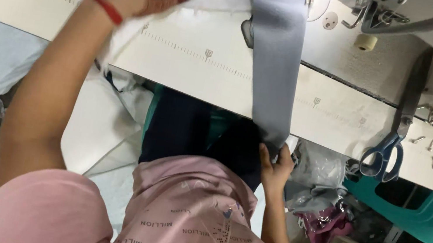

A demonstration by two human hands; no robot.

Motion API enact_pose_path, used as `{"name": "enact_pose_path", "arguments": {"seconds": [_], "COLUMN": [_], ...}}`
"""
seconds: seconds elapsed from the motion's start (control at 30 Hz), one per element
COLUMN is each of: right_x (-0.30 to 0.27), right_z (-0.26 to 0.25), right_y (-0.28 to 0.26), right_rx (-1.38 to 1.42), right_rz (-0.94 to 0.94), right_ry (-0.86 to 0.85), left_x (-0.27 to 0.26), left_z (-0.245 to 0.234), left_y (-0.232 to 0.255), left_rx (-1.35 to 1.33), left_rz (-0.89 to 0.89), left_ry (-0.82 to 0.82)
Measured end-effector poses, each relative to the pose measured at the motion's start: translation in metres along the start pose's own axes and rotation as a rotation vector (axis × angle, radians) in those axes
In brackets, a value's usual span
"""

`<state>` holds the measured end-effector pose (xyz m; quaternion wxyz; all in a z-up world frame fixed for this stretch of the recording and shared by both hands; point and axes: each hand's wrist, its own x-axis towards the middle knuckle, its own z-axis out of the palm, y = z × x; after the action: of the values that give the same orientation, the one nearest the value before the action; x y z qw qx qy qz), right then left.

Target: Aligning and preparing a strip of gray synthetic fabric for processing at a sewing machine workstation.

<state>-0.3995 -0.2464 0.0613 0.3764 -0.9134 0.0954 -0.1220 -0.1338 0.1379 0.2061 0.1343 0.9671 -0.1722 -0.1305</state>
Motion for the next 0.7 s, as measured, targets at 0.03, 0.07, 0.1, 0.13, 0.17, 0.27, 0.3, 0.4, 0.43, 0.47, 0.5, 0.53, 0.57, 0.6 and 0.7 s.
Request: {"name": "enact_pose_path", "arguments": {"seconds": [0.03,0.07,0.1,0.13,0.17,0.27,0.3,0.4,0.43,0.47,0.5,0.53,0.57,0.6,0.7], "right_x": [0.0,0.0,0.0,0.001,0.01,0.017,0.017,0.02,0.021,0.022,0.023,0.026,0.027,0.029,0.038], "right_z": [-0.011,-0.022,-0.032,-0.047,-0.06,-0.093,-0.103,-0.102,-0.094,-0.087,-0.08,-0.075,-0.072,-0.069,-0.072], "right_y": [0.009,0.018,0.028,0.028,0.028,0.04,0.046,0.039,0.023,0.007,-0.01,-0.01,-0.01,-0.01,-0.026], "right_rx": [-0.001,0.013,0.031,0.034,0.163,0.506,0.725,1.241,1.246,1.394,1.536,1.542,1.716,1.889,2.003], "right_rz": [0.004,0.195,0.378,0.378,0.332,0.153,0.015,0.01,0.009,0.127,0.248,0.246,0.192,0.132,-0.032], "right_ry": [-0.001,-0.203,-0.414,-0.421,-0.582,-0.754,-0.76,-0.793,-0.796,-0.708,-0.611,-0.611,-0.688,-0.763,-0.743], "left_x": [-0.015,-0.03,-0.048,-0.067,-0.078,-0.116,-0.127,-0.131,-0.124,-0.117,-0.109,-0.093,-0.077,-0.06,-0.032], "left_z": [0.02,0.041,0.062,0.075,0.086,0.103,0.105,0.084,0.078,0.072,0.066,0.066,0.067,0.069,0.096], "left_y": [-0.001,-0.003,-0.005,0.016,0.037,0.098,0.119,0.135,0.134,0.133,0.132,0.125,0.119,0.113,0.083], "left_rx": [-0.001,0.043,0.089,0.091,0.022,-0.069,-0.083,-0.224,-0.219,-0.283,-0.347,-0.341,-0.366,-0.39,-0.184], "left_rz": [0.002,0.116,0.223,0.217,0.125,0.037,0.04,0.065,0.062,0.042,0.026,0.026,0.027,0.028,0.129], "left_ry": [-0.004,0.21,0.423,0.419,0.413,0.431,0.454,0.393,0.392,0.33,0.268,0.268,0.25,0.233,0.428]}}
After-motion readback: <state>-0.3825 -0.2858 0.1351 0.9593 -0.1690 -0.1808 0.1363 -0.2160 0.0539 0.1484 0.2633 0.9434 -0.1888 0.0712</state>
